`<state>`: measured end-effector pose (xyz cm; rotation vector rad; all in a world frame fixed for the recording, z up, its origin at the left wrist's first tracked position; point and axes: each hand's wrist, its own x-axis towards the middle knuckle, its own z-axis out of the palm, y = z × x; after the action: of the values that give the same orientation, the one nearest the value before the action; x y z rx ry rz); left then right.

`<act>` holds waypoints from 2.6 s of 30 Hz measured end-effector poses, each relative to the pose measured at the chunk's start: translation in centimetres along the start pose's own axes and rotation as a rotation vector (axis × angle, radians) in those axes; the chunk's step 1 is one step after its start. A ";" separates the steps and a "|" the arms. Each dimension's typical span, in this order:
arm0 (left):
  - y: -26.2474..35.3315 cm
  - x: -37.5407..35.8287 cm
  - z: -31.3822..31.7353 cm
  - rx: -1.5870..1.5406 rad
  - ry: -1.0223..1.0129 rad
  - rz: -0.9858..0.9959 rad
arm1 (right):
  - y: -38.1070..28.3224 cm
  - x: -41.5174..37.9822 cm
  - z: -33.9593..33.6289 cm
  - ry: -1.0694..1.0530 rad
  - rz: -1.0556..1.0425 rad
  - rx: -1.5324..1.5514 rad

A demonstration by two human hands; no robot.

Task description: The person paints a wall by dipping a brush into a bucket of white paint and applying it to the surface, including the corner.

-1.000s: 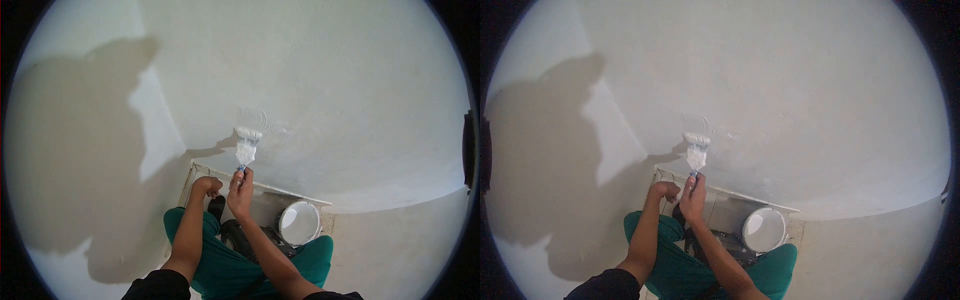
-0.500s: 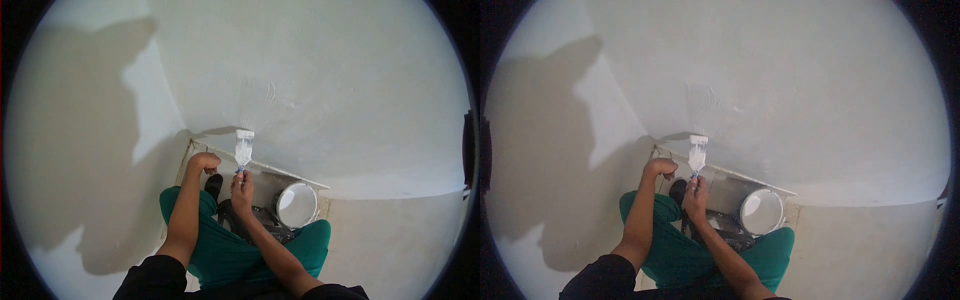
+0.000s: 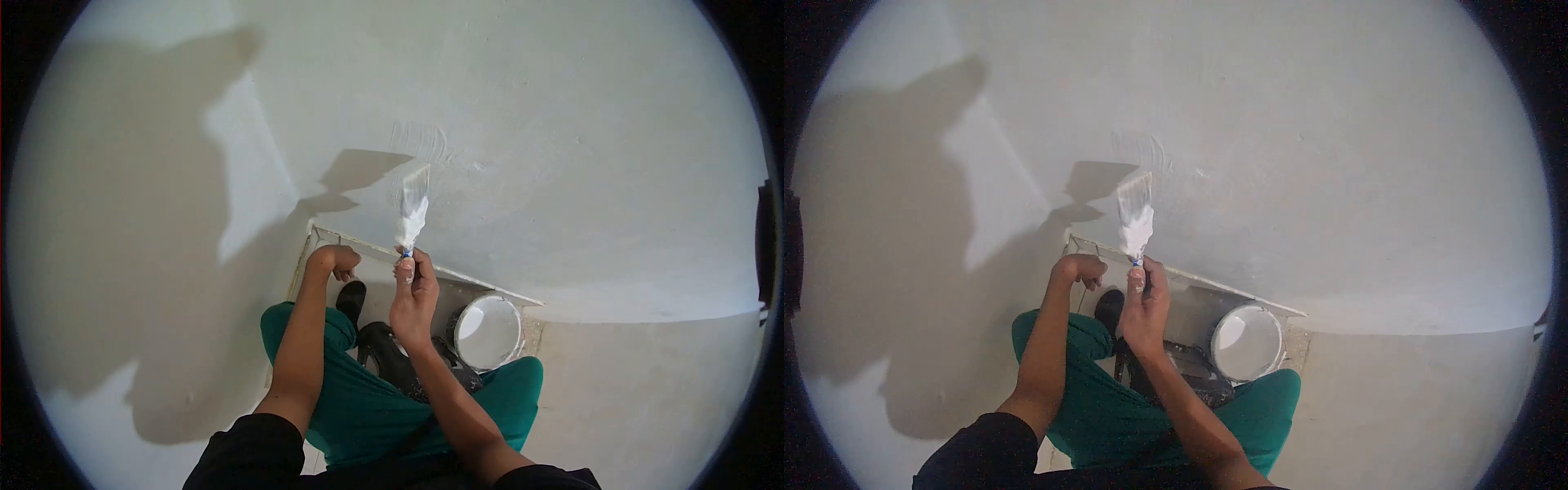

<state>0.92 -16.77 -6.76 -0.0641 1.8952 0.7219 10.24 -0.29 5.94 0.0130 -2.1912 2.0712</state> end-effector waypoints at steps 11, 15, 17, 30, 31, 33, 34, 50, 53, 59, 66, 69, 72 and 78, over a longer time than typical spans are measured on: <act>-0.3 -0.8 0.2 0.099 -0.023 0.160 | -5.8 3.3 3.6 0.048 -0.062 0.200; 0.7 -1.5 0.2 0.006 -0.009 0.080 | -3.3 2.7 3.6 0.085 0.031 0.121; 1.1 -1.9 0.1 -0.024 -0.004 0.033 | -0.3 1.4 3.1 0.080 0.091 0.041; 0.7 -0.5 0.8 -0.025 -0.005 0.074 | -3.7 0.1 0.2 0.073 -0.140 -0.048; 0.7 -0.4 0.8 -0.025 -0.012 0.075 | -6.0 1.0 0.4 0.068 -0.177 -0.036; 0.7 -0.6 0.9 -0.013 0.006 0.087 | -9.2 2.6 0.8 0.060 -0.219 -0.007; 0.6 -0.7 0.9 -0.007 0.017 0.093 | -10.3 3.2 1.1 0.058 -0.226 0.009; -0.7 -0.7 0.1 0.058 -0.021 0.246 | -2.7 -0.3 4.3 0.036 -0.287 -0.178; -1.2 -1.1 -0.2 0.035 -0.013 0.246 | -8.0 2.8 6.6 -0.025 -0.376 -0.094; -2.8 -2.2 0.1 0.013 -0.009 0.243 | -11.3 5.8 10.5 -0.015 -0.335 0.022; -4.9 -3.1 -1.4 -0.037 0.028 0.221 | -2.1 1.4 11.2 -0.050 -0.126 -0.006; -5.5 -3.5 -1.9 -0.051 0.042 0.217 | -2.0 -0.9 11.6 -0.061 -0.118 -0.035; -6.4 -3.5 -1.7 -0.065 0.051 0.217 | -4.3 0.7 13.0 -0.038 -0.403 -0.070; -6.7 -4.1 -0.1 -0.075 0.051 0.227 | -12.0 6.6 15.6 -0.073 -0.465 0.047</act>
<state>5.03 -23.40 -6.20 0.0869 1.9425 0.9531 3.49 -16.00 17.71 0.5535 -1.9370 1.8766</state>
